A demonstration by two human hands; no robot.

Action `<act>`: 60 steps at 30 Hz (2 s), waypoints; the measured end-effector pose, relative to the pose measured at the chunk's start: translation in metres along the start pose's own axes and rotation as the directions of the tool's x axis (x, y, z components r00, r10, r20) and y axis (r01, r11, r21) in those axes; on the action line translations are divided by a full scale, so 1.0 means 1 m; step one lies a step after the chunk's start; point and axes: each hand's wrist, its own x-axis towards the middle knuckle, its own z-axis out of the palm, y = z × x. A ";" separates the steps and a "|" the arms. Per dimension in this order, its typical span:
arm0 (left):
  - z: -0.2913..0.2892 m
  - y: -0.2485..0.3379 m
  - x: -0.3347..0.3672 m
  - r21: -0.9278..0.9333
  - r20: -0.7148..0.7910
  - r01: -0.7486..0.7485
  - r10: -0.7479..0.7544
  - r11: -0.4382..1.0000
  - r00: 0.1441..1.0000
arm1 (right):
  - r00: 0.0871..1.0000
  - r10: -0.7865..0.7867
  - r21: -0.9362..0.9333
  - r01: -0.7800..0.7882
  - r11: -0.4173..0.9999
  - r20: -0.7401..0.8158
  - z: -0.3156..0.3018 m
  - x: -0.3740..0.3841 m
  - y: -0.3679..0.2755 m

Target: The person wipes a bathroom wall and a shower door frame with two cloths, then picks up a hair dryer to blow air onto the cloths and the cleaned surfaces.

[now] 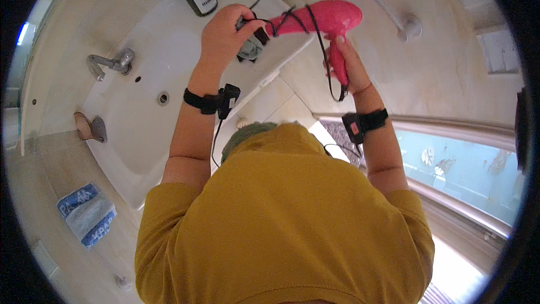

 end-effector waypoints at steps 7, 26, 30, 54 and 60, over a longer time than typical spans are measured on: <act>0.018 0.040 0.015 -0.002 0.371 -0.357 0.333 0.934 0.867 | 0.991 0.069 -0.406 -0.015 0.914 0.117 -0.010 -0.039 0.006; 0.035 0.001 0.023 -0.076 0.591 -0.494 0.438 0.866 0.677 | 0.884 -0.032 -0.875 0.467 0.131 0.467 0.018 -0.038 0.003; 0.016 -0.007 0.031 -0.255 0.386 -0.327 0.406 0.910 0.829 | 0.859 -0.058 -0.824 0.504 0.258 0.508 0.005 -0.027 -0.014; 0.002 -0.024 -0.050 -0.568 0.341 0.410 -0.249 0.714 0.906 | 0.774 -0.622 -0.847 0.407 0.342 0.121 0.089 0.003 -0.128; 0.025 -0.051 -0.068 -0.461 0.378 0.470 -0.313 0.753 0.872 | 0.718 -0.691 -0.806 0.362 0.468 -0.079 0.109 0.066 -0.190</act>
